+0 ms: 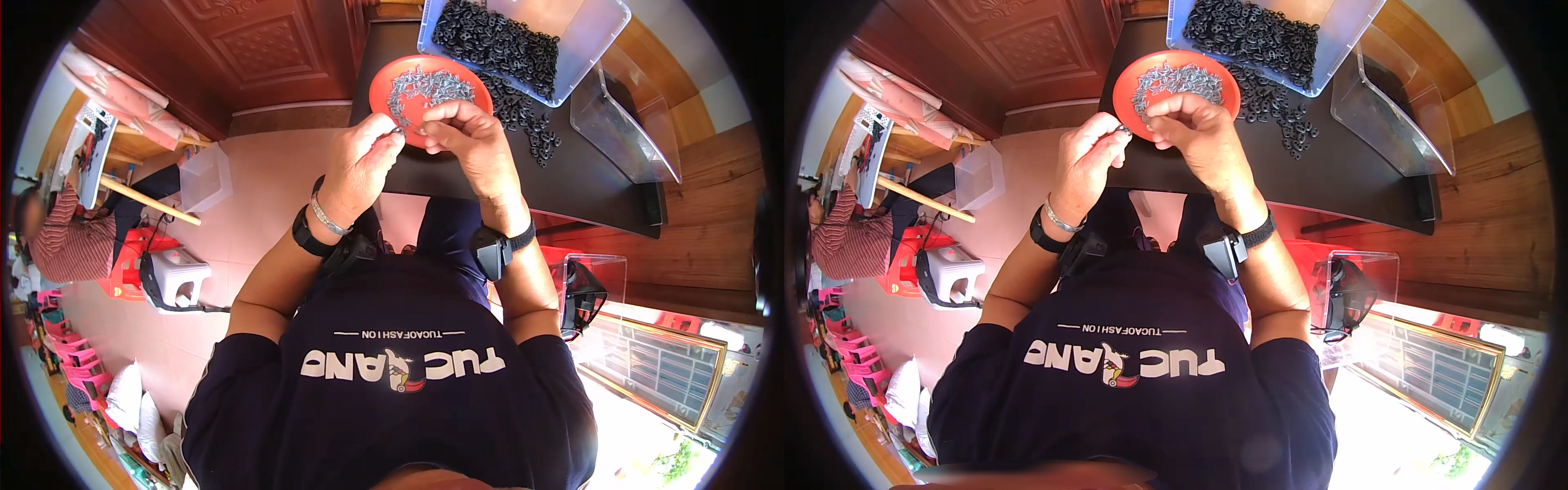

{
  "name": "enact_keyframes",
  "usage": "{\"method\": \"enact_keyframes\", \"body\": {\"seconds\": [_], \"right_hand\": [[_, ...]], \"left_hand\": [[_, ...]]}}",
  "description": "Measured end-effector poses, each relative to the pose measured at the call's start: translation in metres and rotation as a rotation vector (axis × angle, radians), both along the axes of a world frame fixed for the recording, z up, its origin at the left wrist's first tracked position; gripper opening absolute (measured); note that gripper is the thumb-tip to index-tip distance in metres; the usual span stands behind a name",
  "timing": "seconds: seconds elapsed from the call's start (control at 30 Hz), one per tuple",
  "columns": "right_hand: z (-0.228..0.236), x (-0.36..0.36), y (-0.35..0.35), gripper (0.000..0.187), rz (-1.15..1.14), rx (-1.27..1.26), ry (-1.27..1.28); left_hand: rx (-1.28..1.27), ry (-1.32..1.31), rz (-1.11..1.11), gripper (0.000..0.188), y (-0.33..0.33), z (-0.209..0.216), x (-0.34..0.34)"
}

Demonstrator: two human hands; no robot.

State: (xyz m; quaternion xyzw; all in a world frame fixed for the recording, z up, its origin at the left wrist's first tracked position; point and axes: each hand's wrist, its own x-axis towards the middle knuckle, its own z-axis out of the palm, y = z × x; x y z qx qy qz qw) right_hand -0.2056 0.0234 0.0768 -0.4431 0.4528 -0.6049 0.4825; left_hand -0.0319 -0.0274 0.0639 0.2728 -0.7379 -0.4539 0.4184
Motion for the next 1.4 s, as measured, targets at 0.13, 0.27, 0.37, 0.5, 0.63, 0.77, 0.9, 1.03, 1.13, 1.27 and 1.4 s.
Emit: {"method": "enact_keyframes", "body": {"seconds": [0.13, 0.27, 0.37, 0.5, 0.63, 0.77, 0.9, 1.03, 1.13, 1.27, 1.4], "right_hand": [[-0.006, 0.001, 0.003, 0.008, -0.015, -0.031, -0.038], [-0.007, 0.005, 0.003, 0.009, -0.023, -0.114, -0.086], [-0.007, 0.01, 0.004, 0.01, -0.02, -0.136, -0.1], [-0.007, 0.016, 0.006, 0.009, 0.016, -0.155, -0.117], [-0.006, 0.017, 0.006, 0.008, 0.026, -0.174, -0.108], [-0.007, 0.018, 0.007, 0.009, 0.002, -0.175, -0.036], [-0.006, 0.018, 0.008, 0.009, -0.019, -0.176, 0.007], [-0.007, 0.018, 0.009, 0.009, -0.028, -0.166, -0.004], [-0.007, 0.019, 0.008, 0.01, -0.036, -0.172, 0.012], [-0.008, 0.018, 0.009, 0.01, -0.016, -0.181, 0.008], [-0.008, 0.019, 0.009, 0.01, -0.025, -0.168, 0.022]], "left_hand": [[0.104, 0.076, 0.002, 0.015, 0.005, 0.005, 0.002], [0.182, 0.064, -0.014, 0.015, 0.008, 0.008, 0.002], [0.234, 0.105, -0.044, 0.015, 0.01, 0.007, 0.002], [0.248, 0.116, -0.082, 0.016, 0.012, 0.009, 0.003], [0.252, 0.108, -0.086, 0.016, 0.011, 0.007, 0.004], [0.258, 0.106, -0.064, 0.015, 0.013, 0.007, 0.004], [0.24, 0.088, -0.031, 0.014, 0.014, 0.008, 0.003], [0.235, 0.069, -0.024, 0.014, 0.014, 0.008, 0.002], [0.227, 0.06, -0.028, 0.014, 0.013, 0.007, 0.004], [0.221, 0.057, -0.03, 0.014, 0.013, 0.004, 0.003], [0.196, 0.069, -0.04, 0.013, 0.012, 0.002, 0.002]]}}
